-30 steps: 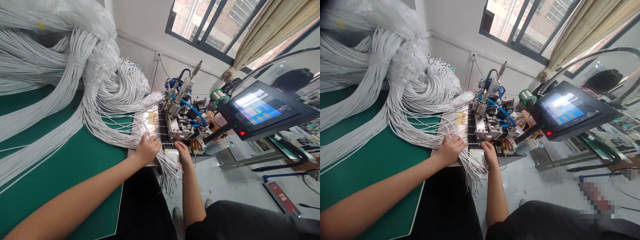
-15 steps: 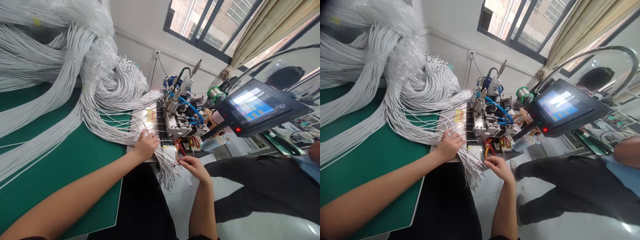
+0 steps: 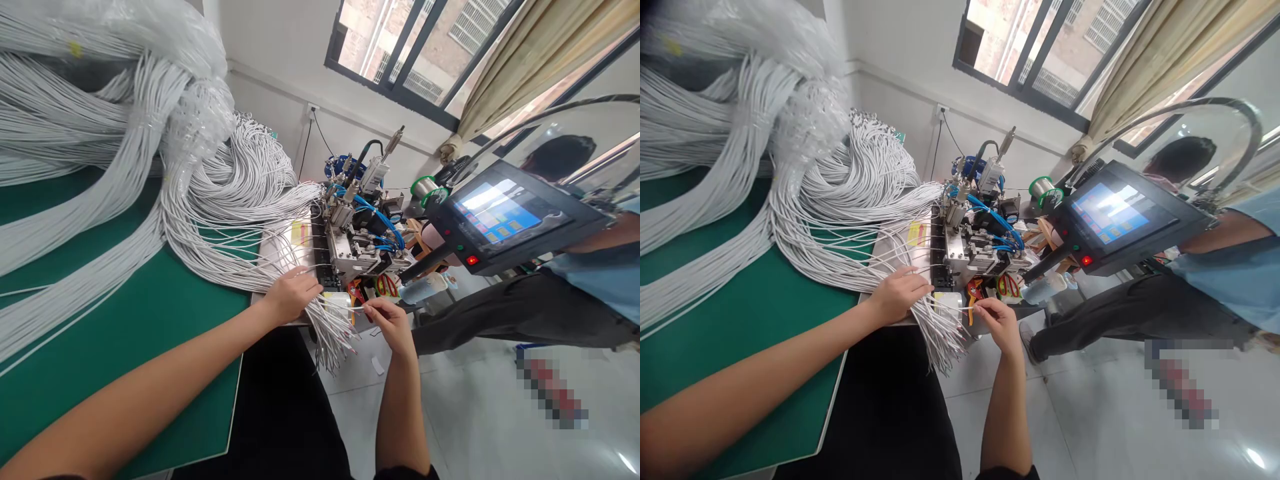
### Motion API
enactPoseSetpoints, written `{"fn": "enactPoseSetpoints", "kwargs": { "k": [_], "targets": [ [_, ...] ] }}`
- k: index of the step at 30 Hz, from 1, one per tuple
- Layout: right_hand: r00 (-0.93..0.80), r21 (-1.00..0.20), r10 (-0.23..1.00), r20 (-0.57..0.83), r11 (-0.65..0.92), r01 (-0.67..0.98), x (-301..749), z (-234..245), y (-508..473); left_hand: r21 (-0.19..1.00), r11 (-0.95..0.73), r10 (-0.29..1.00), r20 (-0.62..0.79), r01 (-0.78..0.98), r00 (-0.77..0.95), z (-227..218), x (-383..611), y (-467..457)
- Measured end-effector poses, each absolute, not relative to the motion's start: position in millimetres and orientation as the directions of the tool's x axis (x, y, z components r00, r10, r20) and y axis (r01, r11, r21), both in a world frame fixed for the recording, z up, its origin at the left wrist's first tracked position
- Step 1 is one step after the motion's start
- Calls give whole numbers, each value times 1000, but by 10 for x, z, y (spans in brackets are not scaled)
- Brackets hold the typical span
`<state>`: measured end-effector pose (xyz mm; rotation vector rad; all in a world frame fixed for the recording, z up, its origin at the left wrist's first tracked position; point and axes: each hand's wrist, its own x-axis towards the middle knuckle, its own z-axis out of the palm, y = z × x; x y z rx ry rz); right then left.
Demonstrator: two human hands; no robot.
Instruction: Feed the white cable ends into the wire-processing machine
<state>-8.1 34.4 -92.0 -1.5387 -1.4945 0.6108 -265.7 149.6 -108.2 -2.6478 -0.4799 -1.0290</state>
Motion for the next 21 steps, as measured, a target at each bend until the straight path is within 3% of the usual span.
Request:
{"fn": "enactPoseSetpoints", "kwargs": {
  "k": [8,13,21],
  "targets": [
    [275,-982,957,91,39,186,-252,-962,808,-318,-902,-14,696,291,718,-977,-2755,1451],
    [210,-995,974,89,80,52,-371,-939,938,-333,-901,-51,718,278,694,-957,-2795,1434],
    [230,-987,960,162,161,25,-491,-919,934,-297,-910,-38,754,288,656,-940,-2796,1399]
  ]
}}
